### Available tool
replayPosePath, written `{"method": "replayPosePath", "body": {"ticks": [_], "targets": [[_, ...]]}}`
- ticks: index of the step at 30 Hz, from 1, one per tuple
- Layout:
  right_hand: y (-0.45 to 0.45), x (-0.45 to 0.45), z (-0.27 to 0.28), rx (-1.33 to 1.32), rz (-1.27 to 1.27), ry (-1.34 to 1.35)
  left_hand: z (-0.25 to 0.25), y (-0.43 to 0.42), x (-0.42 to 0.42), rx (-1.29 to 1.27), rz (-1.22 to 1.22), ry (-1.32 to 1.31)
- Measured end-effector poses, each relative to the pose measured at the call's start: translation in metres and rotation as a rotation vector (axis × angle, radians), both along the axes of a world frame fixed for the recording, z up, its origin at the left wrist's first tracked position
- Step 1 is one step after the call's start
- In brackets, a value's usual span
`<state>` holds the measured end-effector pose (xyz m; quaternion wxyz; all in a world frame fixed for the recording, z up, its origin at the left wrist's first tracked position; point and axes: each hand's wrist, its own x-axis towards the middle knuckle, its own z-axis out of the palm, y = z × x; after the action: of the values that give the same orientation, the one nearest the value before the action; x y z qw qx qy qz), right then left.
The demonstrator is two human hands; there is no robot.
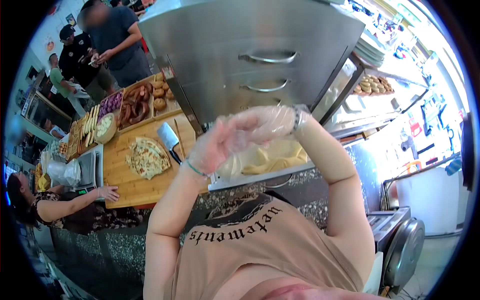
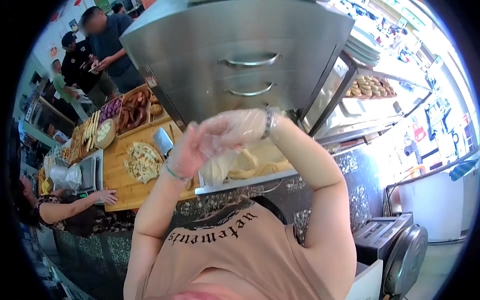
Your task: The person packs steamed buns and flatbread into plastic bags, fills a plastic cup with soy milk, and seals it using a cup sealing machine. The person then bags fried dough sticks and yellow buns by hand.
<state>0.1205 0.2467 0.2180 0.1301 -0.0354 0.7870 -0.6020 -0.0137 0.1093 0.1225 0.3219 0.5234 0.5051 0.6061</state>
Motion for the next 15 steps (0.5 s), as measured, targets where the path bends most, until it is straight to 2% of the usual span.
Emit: {"method": "replayPosePath", "body": {"ticks": [1,2,3,4,5,6,7,8,9,11,13,15], "targets": [[0.000,-0.003,0.004,0.136,-0.043,0.028,0.016,-0.004,0.006,-0.003,-0.258,-0.459],[0.005,-0.015,-0.012,0.278,-0.066,0.319,0.025,-0.008,0.009,-0.014,-0.519,-0.918],[0.013,-0.016,-0.025,0.287,-0.057,0.330,0.016,-0.006,0.002,-0.003,-0.516,-0.906],[0.008,-0.012,-0.027,0.368,-0.231,0.347,-0.004,-0.004,-0.008,-0.105,-0.530,-0.785],[-0.003,-0.008,-0.023,0.446,-0.405,0.362,-0.003,-0.005,-0.011,-0.206,-0.539,-0.666],[-0.012,0.003,-0.014,0.182,-0.542,0.175,-0.002,-0.010,-0.009,-0.196,-0.530,-0.662],[-0.017,0.009,-0.018,0.187,-0.531,0.178,0.021,-0.018,0.004,-0.388,-0.444,-0.535],[-0.019,0.015,-0.021,0.377,-0.682,0.479,0.036,-0.025,0.012,-0.574,-0.357,-0.401],[-0.020,0.024,-0.026,0.568,-0.825,0.790,0.039,-0.033,0.008,-0.562,-0.353,-0.394],[-0.009,0.064,-0.062,0.400,-0.769,0.521,0.042,-0.061,-0.012,-0.279,-0.086,-0.322],[-0.011,0.109,-0.072,0.320,-0.431,0.038,0.056,-0.091,-0.042,0.066,0.293,0.682],[-0.016,0.134,-0.085,0.078,-0.141,-0.327,0.034,-0.132,-0.060,0.252,0.160,-0.772]]}}
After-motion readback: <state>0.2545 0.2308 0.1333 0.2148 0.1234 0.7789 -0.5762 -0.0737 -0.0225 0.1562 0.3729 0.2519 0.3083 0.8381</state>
